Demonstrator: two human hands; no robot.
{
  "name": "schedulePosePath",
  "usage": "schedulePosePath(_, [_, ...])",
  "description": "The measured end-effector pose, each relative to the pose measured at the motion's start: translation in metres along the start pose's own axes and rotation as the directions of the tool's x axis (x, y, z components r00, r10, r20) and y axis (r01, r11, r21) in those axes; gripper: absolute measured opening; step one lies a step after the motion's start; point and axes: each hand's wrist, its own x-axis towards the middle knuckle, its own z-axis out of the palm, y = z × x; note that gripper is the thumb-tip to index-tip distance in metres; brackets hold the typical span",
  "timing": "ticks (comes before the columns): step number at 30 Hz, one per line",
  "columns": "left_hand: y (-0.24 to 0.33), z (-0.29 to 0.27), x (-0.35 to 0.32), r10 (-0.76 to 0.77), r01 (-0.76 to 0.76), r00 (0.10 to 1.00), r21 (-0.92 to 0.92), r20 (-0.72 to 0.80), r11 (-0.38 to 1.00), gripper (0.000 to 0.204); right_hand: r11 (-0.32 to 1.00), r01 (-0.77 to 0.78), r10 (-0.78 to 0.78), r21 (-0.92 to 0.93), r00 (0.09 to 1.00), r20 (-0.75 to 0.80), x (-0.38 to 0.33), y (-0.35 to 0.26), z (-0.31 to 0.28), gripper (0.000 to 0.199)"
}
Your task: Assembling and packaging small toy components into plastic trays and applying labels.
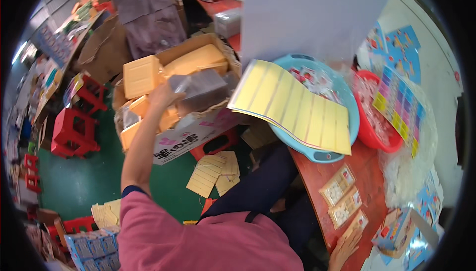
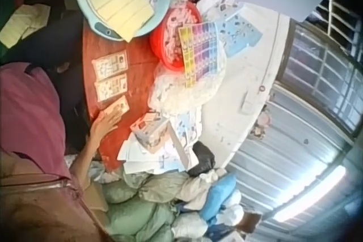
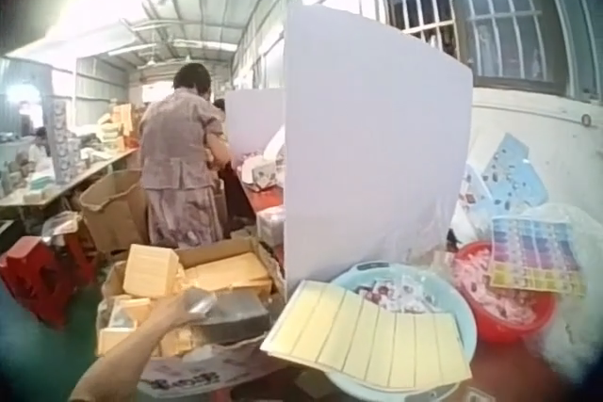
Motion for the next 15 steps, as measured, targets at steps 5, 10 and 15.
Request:
schedulePosePath(5, [-0.044,0.019,-0.013,0.006,-0.006,1.000,-0.208,0.001,0.978,0.077,0.982,0.062,-0.038,0.179,0.990,-0.133,0.023,-0.039,-0.056,0.062])
schedulePosePath(10, [-0.075,0.051,-0.008,0.054,-0.051,0.999,-0.391,-0.002,0.919,0.083,0.789,0.388,-0.289,0.476,0.919,-0.268,0.056,-0.098,-0.107,0.059])
schedulePosePath(15, [-0.111,0.089,-0.010,-0.149,0.039,0.962,-0.425,-0.228,0.904,0.095,0.585,0.655,-0.469,0.478,0.754,-0.459,0.101,-0.179,-0.141,0.051])
